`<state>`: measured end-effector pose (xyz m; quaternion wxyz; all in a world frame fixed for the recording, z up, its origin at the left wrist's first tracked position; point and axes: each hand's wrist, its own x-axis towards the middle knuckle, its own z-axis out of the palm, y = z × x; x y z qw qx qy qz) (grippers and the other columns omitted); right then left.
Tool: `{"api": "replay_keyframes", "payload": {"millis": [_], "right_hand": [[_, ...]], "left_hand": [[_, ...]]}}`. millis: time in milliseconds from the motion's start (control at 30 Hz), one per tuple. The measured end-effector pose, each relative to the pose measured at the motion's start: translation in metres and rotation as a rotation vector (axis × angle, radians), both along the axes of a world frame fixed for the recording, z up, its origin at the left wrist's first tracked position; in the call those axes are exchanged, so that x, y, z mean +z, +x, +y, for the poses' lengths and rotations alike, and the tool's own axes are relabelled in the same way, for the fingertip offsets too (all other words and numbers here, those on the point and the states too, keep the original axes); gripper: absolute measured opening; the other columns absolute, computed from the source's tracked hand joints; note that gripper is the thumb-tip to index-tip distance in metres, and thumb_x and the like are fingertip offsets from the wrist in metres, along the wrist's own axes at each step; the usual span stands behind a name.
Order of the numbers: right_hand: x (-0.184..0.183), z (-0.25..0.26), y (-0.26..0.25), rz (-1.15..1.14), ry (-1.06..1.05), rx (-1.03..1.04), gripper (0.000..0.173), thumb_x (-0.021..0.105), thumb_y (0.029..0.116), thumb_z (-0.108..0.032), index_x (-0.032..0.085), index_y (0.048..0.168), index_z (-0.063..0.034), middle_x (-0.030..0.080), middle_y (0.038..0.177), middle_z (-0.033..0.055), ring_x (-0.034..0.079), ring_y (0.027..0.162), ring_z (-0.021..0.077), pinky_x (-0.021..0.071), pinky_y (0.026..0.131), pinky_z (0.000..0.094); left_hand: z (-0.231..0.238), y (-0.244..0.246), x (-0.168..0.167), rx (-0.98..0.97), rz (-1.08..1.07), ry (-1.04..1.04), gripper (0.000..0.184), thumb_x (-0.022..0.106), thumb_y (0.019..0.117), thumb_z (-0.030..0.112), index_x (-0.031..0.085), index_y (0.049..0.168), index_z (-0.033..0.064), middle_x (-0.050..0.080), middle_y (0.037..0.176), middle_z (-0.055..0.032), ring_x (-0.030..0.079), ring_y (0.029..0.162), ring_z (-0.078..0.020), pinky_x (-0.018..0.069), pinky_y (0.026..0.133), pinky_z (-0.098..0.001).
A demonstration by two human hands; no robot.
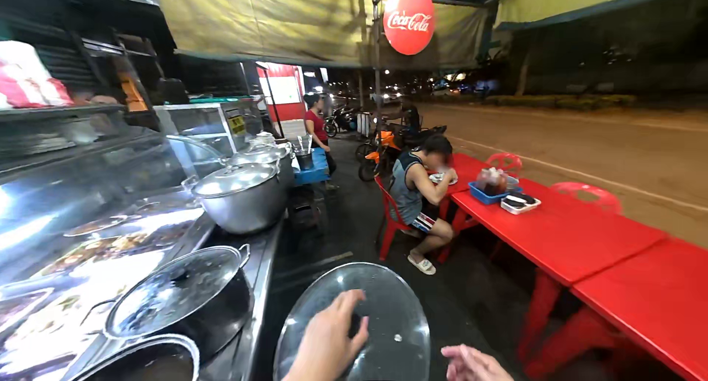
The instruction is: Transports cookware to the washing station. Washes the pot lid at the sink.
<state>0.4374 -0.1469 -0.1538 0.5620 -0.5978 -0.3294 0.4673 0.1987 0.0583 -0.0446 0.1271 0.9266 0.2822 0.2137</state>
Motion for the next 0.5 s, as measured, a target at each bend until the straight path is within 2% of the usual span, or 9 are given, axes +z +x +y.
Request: {"api": "replay_keyframes", "payload": {"millis": [100, 167, 267, 367, 500], "right_hand": [[0.021, -0.031, 0.008, 0.154, 0.062, -0.181, 0.052, 0.02, 0.1131, -0.031, 0.06, 0.126, -0.0003, 0.074, 0.093, 0.0048, 0.072, 0.085, 0.0168, 0.0606, 0.083, 0.038], [0.028, -0.053, 0.014, 0.205, 0.116, -0.289, 0.054, 0.017, 0.113, -0.033, 0.06, 0.124, -0.0018, 0.076, 0.093, 0.006, 0.074, 0.087, 0.0184, 0.0612, 0.085, 0.0394], [0.024, -0.094, 0.021, 0.217, 0.177, -0.422, 0.052, 0.021, 0.1129, -0.031, 0.058, 0.13, 0.0018, 0.076, 0.098, 0.0107, 0.075, 0.09, 0.0237, 0.0616, 0.088, 0.0428], [0.025, -0.138, 0.013, 0.219, 0.203, -0.593, 0.045, 0.026, 0.1119, -0.025, 0.057, 0.133, 0.0003, 0.076, 0.103, 0.0104, 0.075, 0.093, 0.0227, 0.0618, 0.088, 0.0399], [0.031, -0.191, -0.008, 0.271, 0.305, -0.886, 0.034, 0.035, 0.1092, -0.014, 0.061, 0.126, 0.0, 0.077, 0.098, 0.0108, 0.076, 0.088, 0.021, 0.062, 0.085, 0.0363]], "left_hand": [[-0.029, 0.06, -0.025, -0.234, -0.122, 0.05, 0.033, 0.069, 0.0926, 0.023, 0.067, 0.12, 0.005, 0.072, 0.107, -0.0164, 0.074, 0.086, -0.0326, 0.0613, 0.07, -0.0501], [-0.045, 0.096, -0.035, -0.375, -0.183, 0.072, 0.031, 0.071, 0.0907, 0.023, 0.068, 0.116, 0.006, 0.072, 0.101, -0.0148, 0.074, 0.081, -0.0297, 0.0614, 0.066, -0.0469], [-0.067, 0.145, -0.048, -0.569, -0.272, 0.112, 0.029, 0.072, 0.0889, 0.025, 0.068, 0.111, 0.0078, 0.071, 0.095, -0.0113, 0.072, 0.076, -0.0248, 0.0611, 0.062, -0.0413], [-0.091, 0.19, -0.057, -0.768, -0.335, 0.092, 0.028, 0.072, 0.0885, 0.027, 0.068, 0.11, 0.009, 0.071, 0.094, -0.0096, 0.072, 0.076, -0.0222, 0.0613, 0.062, -0.0381], [-0.141, 0.238, -0.066, -1.008, -0.382, 0.008, 0.03, 0.073, 0.0866, 0.027, 0.068, 0.108, 0.0075, 0.071, 0.092, -0.0089, 0.071, 0.075, -0.0207, 0.0611, 0.062, -0.0365]]}}
